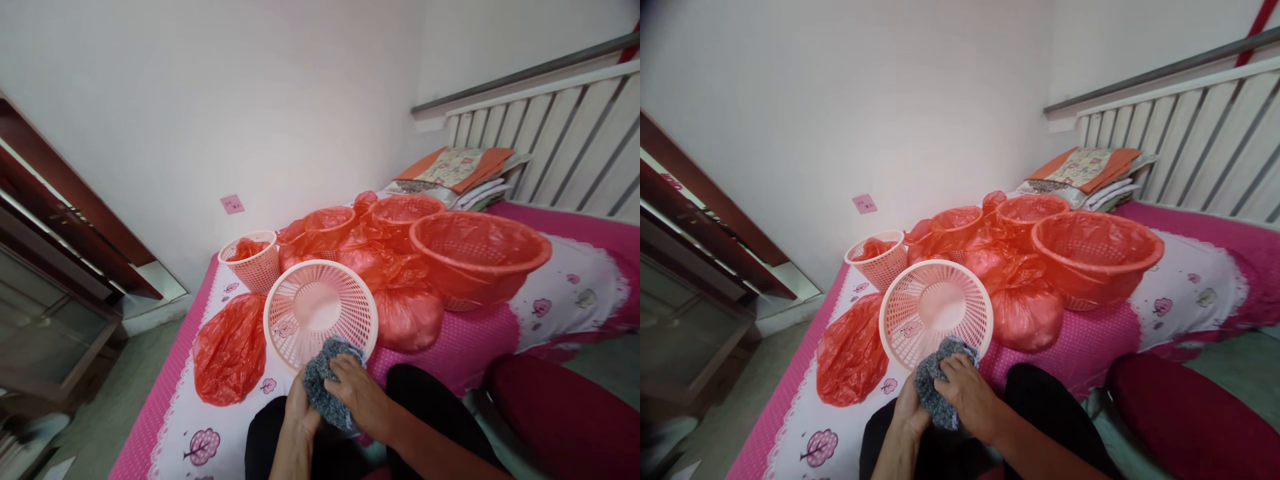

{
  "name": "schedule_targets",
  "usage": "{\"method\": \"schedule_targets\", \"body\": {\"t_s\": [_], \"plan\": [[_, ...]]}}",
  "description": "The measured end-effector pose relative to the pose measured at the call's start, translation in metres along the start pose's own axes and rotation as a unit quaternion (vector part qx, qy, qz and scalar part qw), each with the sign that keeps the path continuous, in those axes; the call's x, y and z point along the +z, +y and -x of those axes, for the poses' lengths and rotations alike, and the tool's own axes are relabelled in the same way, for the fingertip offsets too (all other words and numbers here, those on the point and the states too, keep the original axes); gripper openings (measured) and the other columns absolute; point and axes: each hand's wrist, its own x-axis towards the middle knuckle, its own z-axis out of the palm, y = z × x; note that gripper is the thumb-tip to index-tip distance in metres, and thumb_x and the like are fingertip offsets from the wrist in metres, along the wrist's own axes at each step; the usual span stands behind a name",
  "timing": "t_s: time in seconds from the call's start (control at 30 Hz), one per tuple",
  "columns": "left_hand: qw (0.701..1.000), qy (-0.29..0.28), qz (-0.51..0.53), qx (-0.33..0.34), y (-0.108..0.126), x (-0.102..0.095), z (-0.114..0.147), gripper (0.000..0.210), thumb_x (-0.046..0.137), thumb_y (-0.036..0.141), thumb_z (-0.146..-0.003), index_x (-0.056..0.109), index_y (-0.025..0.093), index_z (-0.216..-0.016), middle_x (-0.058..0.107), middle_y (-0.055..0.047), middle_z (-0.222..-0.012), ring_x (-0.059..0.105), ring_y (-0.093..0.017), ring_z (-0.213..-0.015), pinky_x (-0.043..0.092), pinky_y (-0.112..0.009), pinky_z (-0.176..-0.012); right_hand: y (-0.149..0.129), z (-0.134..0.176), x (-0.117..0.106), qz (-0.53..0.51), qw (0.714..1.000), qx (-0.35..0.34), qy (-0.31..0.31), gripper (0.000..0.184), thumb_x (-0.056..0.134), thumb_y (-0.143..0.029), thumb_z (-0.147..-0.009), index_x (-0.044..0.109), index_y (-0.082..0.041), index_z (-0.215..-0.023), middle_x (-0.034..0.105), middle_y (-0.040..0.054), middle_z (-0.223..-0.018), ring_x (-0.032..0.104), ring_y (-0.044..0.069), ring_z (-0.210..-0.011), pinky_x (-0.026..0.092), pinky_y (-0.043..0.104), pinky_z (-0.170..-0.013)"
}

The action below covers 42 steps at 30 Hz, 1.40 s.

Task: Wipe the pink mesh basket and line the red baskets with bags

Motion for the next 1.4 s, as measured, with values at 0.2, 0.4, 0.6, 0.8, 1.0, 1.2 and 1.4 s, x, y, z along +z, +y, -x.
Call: {"method": "schedule_targets", "body": {"t_s": [0.2, 0.4, 0.6, 0.8, 1.0, 1.2, 1.4], "plan": [[0.999, 0.015, -0.031, 0.006, 0.007, 0.003, -0.002, 0.019, 0.064, 0.026, -0.089, 0.072, 0.010, -0.096, 0.080, -0.014, -0.083, 0.080, -0.030, -0.087, 0.065, -0.044, -0.087, 0.000, 0.004, -0.014, -0.033, 0.999, -0.020, 0.015, 0.024, 0.052, -0.013, -0.099, 0.073, -0.019, -0.109, 0.069, 0.0155, -0.132, 0.059, 0.028, -0.129, 0.040, 0.052, -0.120], [0.996, 0.034, -0.074, 0.021, 0.009, 0.012, 0.001, 0.021, 0.066, 0.015, -0.084, 0.072, 0.009, -0.104, 0.080, -0.012, -0.079, 0.080, -0.030, -0.080, 0.066, -0.042, -0.079, 0.000, 0.010, -0.024, -0.065, 0.997, -0.025, 0.037, 0.026, 0.047, -0.014, -0.099, 0.072, -0.020, -0.103, 0.070, 0.0134, -0.130, 0.060, 0.025, -0.127, 0.041, 0.050, -0.119], [0.989, 0.059, -0.120, 0.059, 0.011, 0.017, 0.005, 0.026, 0.066, 0.006, -0.078, 0.070, 0.006, -0.104, 0.079, -0.015, -0.076, 0.081, -0.031, -0.077, 0.066, -0.040, -0.073, 0.012, 0.022, -0.028, -0.027, 0.995, -0.050, 0.077, 0.026, 0.047, -0.012, -0.097, 0.072, -0.021, -0.097, 0.071, 0.0126, -0.127, 0.060, 0.026, -0.122, 0.045, 0.052, -0.115], [0.979, 0.110, -0.147, 0.093, 0.024, 0.023, 0.013, 0.025, 0.058, 0.002, -0.084, 0.064, 0.005, -0.108, 0.080, -0.018, -0.080, 0.082, -0.030, -0.079, 0.067, -0.039, -0.074, 0.046, 0.033, -0.052, 0.020, 0.989, -0.010, 0.149, 0.034, 0.041, -0.009, -0.096, 0.072, -0.022, -0.099, 0.071, 0.0125, -0.128, 0.060, 0.026, -0.125, 0.040, 0.054, -0.116], [0.973, 0.138, -0.144, 0.117, 0.031, 0.024, 0.018, 0.017, 0.056, 0.001, -0.087, 0.063, 0.009, -0.100, 0.080, -0.014, -0.078, 0.080, -0.026, -0.070, 0.068, -0.037, -0.069, 0.071, 0.038, -0.059, -0.188, 0.937, 0.231, 0.180, 0.013, 0.062, -0.030, -0.087, 0.071, -0.022, -0.089, 0.075, 0.0101, -0.097, 0.069, 0.030, -0.094, 0.057, 0.049, -0.088], [0.965, 0.151, -0.117, 0.177, 0.028, 0.017, 0.019, 0.010, 0.061, 0.003, -0.087, 0.063, 0.013, -0.088, 0.075, -0.004, -0.068, 0.067, -0.014, -0.049, 0.058, -0.022, -0.049, 0.051, 0.036, -0.037, -0.565, 0.673, 0.438, 0.191, 0.030, 0.081, -0.039, -0.069, 0.073, -0.021, -0.091, 0.079, 0.0055, -0.085, 0.077, 0.033, -0.089, 0.060, 0.051, -0.093], [0.955, 0.142, -0.103, 0.238, 0.024, 0.010, 0.027, 0.014, 0.068, 0.002, -0.081, 0.070, 0.012, -0.090, 0.076, -0.002, -0.076, 0.066, -0.010, -0.055, 0.047, -0.016, -0.044, 0.037, 0.065, -0.024, -0.668, 0.578, 0.469, 0.007, 0.019, 0.065, -0.042, -0.078, 0.073, -0.025, -0.078, 0.079, 0.0125, -0.078, 0.081, 0.039, -0.092, 0.060, 0.052, -0.090]]}}
